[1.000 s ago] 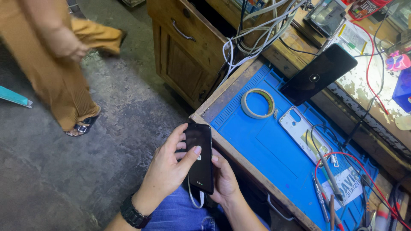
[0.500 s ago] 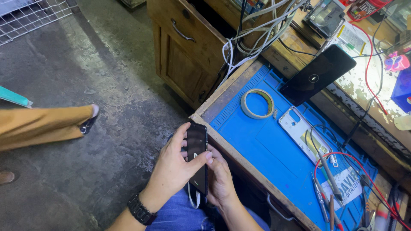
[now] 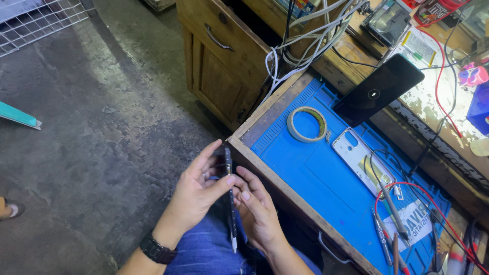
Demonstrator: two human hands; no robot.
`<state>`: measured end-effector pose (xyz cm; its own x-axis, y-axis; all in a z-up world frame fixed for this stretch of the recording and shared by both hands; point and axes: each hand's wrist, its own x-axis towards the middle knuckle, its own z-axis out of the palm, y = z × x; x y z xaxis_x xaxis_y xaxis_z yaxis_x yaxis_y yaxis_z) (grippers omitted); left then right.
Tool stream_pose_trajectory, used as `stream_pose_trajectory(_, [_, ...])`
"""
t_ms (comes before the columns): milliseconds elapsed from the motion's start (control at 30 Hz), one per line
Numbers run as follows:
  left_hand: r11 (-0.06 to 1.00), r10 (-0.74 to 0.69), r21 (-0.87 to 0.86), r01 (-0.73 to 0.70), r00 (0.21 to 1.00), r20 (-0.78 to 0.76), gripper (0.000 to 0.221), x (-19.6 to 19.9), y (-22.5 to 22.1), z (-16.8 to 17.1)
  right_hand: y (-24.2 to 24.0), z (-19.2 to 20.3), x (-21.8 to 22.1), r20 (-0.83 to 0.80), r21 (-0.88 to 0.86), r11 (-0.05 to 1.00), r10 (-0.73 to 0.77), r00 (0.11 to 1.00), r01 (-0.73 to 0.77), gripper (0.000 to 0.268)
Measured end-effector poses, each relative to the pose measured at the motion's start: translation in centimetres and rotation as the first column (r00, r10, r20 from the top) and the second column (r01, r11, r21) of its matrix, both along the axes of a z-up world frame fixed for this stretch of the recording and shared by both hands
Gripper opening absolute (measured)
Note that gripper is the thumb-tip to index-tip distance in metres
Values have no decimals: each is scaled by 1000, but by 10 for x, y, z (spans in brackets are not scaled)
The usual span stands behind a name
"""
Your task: The person reassembles a mobile phone by placing the camera module into the chassis, connecting ribbon cables by hand, and using a driver to tighten a screw. They then press the rear cover onto the phone and connect a charging cable to check for power.
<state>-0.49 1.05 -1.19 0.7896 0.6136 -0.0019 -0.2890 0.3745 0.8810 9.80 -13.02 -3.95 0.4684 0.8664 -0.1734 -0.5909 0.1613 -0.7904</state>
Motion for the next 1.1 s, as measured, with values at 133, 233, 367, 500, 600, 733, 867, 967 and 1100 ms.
stream_pose_trajectory(133, [979, -44, -196, 61, 995, 87, 79, -15, 14, -20, -3, 7, -1, 53, -1, 1000, 31, 998, -31, 68])
stream_pose_trajectory(233, [918, -67, -366, 155, 968, 242, 81, -21, 23, -32, -4, 5, -1, 105, -51, 998, 49, 993, -44, 64])
stream_pose_trajectory(367, [887, -103, -398, 235, 940, 324, 87, -26, 29, -42, -7, -2, -4, 217, -97, 994, 80, 973, -60, 58])
stream_pose_trajectory(500, [872, -132, -404, 276, 928, 349, 90, -25, 27, -45, -7, 7, -7, 458, -97, 991, 124, 881, -89, 55])
stream_pose_trajectory(600, [871, -136, -404, 279, 927, 348, 91, -24, 28, -45, -4, 17, -7, 544, -137, 987, 148, 826, -87, 54])
stream_pose_trajectory(733, [869, -133, -413, 273, 932, 337, 91, -22, 31, -46, -1, 22, -4, 555, -173, 983, 153, 818, -67, 55])
stream_pose_trajectory(867, [882, -128, -393, 261, 934, 333, 88, -22, 30, -48, -4, 16, 0, 527, -200, 979, 143, 838, -41, 57])
stream_pose_trajectory(967, [936, -129, -288, 204, 957, 259, 86, -20, 26, -44, -5, 11, 4, 400, -145, 985, 140, 906, -88, 61])
stream_pose_trajectory(1100, [988, -126, -83, 129, 991, 44, 82, -16, 13, -27, -8, 6, 6, 301, -71, 975, 224, 927, -212, 72])
